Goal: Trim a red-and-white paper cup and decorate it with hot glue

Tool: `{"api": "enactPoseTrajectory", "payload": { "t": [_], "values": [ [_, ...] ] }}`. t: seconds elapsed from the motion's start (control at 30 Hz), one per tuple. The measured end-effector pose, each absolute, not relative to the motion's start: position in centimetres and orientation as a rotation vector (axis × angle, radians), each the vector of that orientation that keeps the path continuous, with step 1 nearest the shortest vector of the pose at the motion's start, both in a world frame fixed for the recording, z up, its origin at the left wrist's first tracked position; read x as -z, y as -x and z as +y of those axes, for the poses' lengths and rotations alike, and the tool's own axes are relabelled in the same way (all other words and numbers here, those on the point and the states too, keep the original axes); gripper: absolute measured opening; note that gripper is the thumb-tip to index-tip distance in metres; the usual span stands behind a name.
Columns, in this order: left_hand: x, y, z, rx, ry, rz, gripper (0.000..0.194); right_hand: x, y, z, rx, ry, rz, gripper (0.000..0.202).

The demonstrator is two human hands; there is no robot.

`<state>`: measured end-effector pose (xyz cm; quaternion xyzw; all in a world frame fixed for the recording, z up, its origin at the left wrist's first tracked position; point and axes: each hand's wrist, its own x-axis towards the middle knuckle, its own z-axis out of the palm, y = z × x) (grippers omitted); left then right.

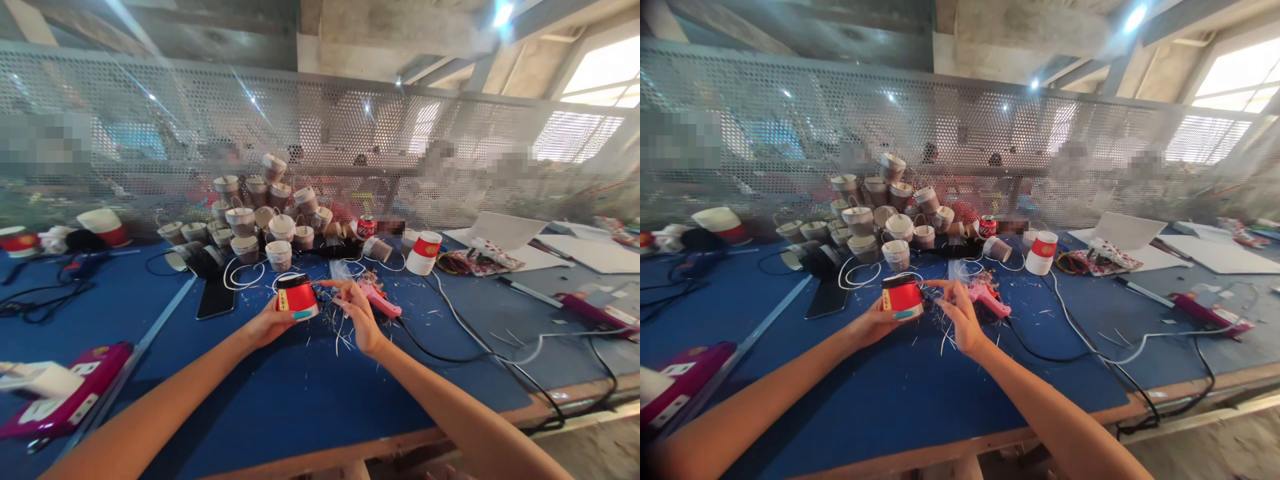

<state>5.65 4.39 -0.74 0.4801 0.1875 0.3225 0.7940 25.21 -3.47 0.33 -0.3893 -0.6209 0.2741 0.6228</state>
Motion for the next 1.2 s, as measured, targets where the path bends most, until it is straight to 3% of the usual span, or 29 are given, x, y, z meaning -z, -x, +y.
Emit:
{"api": "enactPoseTrajectory", "payload": {
  "t": [0.13, 0.3, 0.43, 0.57, 0.67, 0.87, 1.03, 1.2],
  "values": [
    [0.6, -5.5, 4.6, -0.698, -1.006, 0.364, 0.059, -0.6, -26.0, -3.0, -0.379, 1.006, -1.371, 0.012],
    [1.1, -5.3, 5.0, -0.734, -0.993, 0.413, 0.061, -1.8, -27.5, -2.9, 0.185, 1.703, -1.373, 0.028],
    [1.1, -5.7, 5.0, -0.828, -1.055, 0.535, 0.058, -2.1, -29.0, -2.8, 0.11, 2.307, -1.362, 0.051],
    [0.6, -6.5, 4.5, -0.964, -1.146, 0.657, 0.063, -1.9, -29.9, -2.5, -0.082, 2.472, -1.419, 0.069],
    [0.4, -7.0, 4.3, -1.009, -1.158, 0.718, 0.066, -1.9, -29.9, -2.3, -0.117, 2.486, -1.464, 0.066],
    [0.5, -6.9, 4.5, -1.152, -1.061, 0.751, 0.054, -2.7, -29.8, -2.4, -0.03, 2.363, -1.448, 0.035],
    [0.9, -6.4, 4.4, -1.023, -0.987, 0.582, 0.042, -2.6, -30.1, -2.2, 0.021, 1.764, -1.414, 0.021],
    [1.1, -6.1, 4.5, -0.909, -1.007, 0.487, 0.046, -1.9, -28.9, -2.4, -0.51, 1.26, -1.29, 0.033]
  ]
}}
